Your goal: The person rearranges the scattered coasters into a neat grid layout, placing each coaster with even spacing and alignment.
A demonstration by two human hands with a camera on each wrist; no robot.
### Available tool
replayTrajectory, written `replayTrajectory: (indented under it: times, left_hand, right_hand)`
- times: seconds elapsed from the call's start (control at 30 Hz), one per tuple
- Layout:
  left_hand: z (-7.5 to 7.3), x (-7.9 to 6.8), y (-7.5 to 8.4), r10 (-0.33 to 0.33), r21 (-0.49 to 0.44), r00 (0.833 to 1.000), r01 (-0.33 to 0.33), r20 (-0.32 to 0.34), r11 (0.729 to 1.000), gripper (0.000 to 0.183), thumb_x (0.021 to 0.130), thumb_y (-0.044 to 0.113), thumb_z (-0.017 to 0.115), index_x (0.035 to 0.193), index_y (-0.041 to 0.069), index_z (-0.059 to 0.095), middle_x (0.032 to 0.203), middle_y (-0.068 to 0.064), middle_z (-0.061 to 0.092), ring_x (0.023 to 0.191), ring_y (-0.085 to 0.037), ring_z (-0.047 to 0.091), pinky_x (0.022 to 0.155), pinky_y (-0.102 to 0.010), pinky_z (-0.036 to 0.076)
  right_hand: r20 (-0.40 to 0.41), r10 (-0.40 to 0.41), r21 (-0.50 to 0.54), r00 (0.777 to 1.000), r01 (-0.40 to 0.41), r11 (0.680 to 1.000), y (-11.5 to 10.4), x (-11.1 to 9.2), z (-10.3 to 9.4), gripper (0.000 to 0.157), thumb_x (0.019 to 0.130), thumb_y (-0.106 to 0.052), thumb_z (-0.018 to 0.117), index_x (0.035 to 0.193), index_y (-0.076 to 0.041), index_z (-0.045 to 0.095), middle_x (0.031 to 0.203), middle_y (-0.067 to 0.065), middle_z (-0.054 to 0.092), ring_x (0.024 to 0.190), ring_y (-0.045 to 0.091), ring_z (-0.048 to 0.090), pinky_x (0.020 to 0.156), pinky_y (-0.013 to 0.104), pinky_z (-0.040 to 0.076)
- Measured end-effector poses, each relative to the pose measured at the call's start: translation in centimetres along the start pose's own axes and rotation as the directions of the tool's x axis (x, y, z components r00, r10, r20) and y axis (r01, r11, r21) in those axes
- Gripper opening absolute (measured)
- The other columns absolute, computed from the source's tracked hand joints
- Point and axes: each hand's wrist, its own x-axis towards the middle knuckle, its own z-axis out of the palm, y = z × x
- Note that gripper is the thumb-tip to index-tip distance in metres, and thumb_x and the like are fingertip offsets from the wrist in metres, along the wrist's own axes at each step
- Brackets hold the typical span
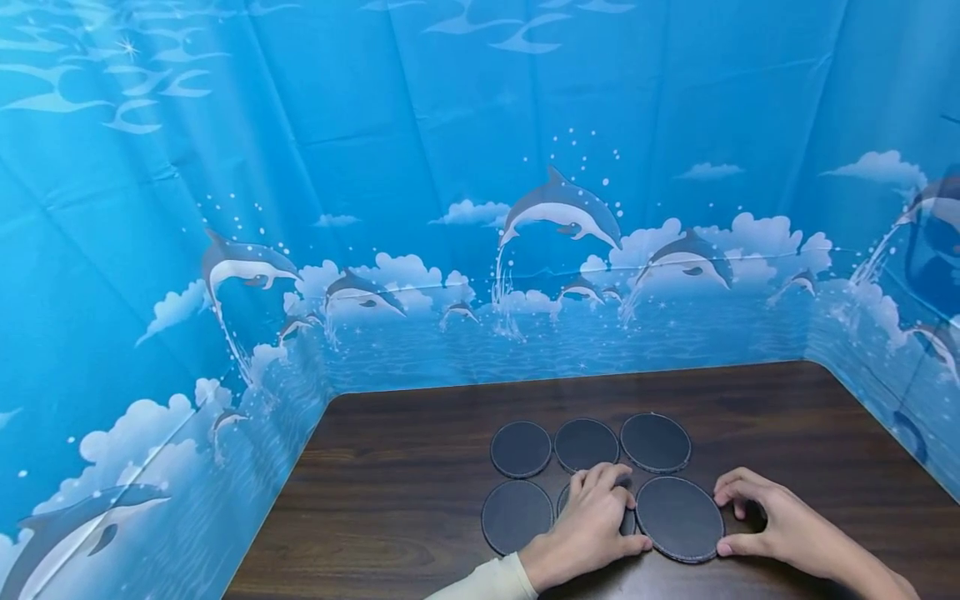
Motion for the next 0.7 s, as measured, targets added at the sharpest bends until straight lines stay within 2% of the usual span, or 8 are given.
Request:
replayTrajectory:
  times: [0.13, 0.23, 0.4, 0.53, 0.7]
  left_hand:
    - [0.2, 0.2, 0.0, 0.028, 0.008, 0.999, -0.028, 0.023, 1.0, 0.031, 0.087, 0.059, 0.075, 0.09, 0.028, 0.073, 0.143, 0.01, 0.044, 0.133, -0.012, 0.036, 0.102, -0.036, 0.031]
    - [0.3, 0.2, -0.2, 0.052, 0.05, 0.998, -0.054, 0.03, 0.997, 0.027, 0.089, 0.059, 0.073, 0.091, 0.031, 0.074, 0.141, 0.012, 0.046, 0.133, -0.012, 0.037, 0.103, -0.038, 0.032]
    - [0.2, 0.2, -0.8, 0.092, 0.131, 0.996, -0.091, 0.002, 0.987, 0.025, 0.09, 0.059, 0.072, 0.095, 0.036, 0.076, 0.135, 0.017, 0.052, 0.128, -0.009, 0.042, 0.103, -0.038, 0.034]
    - [0.0, 0.3, -1.3, 0.078, 0.126, 0.997, -0.077, -0.004, 0.989, 0.026, 0.091, 0.059, 0.071, 0.101, 0.036, 0.077, 0.133, 0.017, 0.053, 0.127, -0.009, 0.045, 0.102, -0.038, 0.036]
    - [0.0, 0.3, -1.7, 0.05, 0.116, 0.999, -0.05, 0.005, 0.992, 0.027, 0.09, 0.059, 0.071, 0.103, 0.036, 0.078, 0.134, 0.018, 0.053, 0.127, -0.009, 0.046, 0.103, -0.038, 0.036]
  right_hand:
    - [0.019, -0.014, -0.017, 1.0, 0.014, 1.0, 0.3, 0.0, -0.1, 0.037, 0.079, -0.024, 0.089, 0.109, -0.02, 0.067, 0.112, -0.007, 0.057, 0.079, 0.006, 0.051, 0.058, 0.026, 0.04]
    - [0.036, -0.024, -0.024, 0.999, 0.025, 0.999, 0.3, -0.1, 0.1, 0.036, 0.08, -0.024, 0.088, 0.109, -0.018, 0.068, 0.112, -0.007, 0.057, 0.078, 0.006, 0.05, 0.058, 0.025, 0.04]
    - [0.057, -0.025, -0.058, 0.998, 0.028, 0.998, 0.0, 0.2, 0.5, 0.036, 0.081, -0.027, 0.087, 0.11, -0.016, 0.07, 0.114, -0.006, 0.058, 0.079, 0.005, 0.051, 0.058, 0.025, 0.042]
    - [0.065, -0.042, -0.092, 0.997, 0.048, 0.995, -0.2, 1.0, 0.5, 0.036, 0.081, -0.029, 0.087, 0.111, -0.015, 0.071, 0.115, -0.003, 0.057, 0.079, 0.004, 0.05, 0.059, 0.026, 0.043]
    - [0.078, -0.045, -0.086, 0.996, 0.052, 0.995, -0.1, 1.7, 0.5, 0.037, 0.082, -0.029, 0.086, 0.112, -0.015, 0.071, 0.116, -0.002, 0.057, 0.08, 0.004, 0.05, 0.059, 0.026, 0.043]
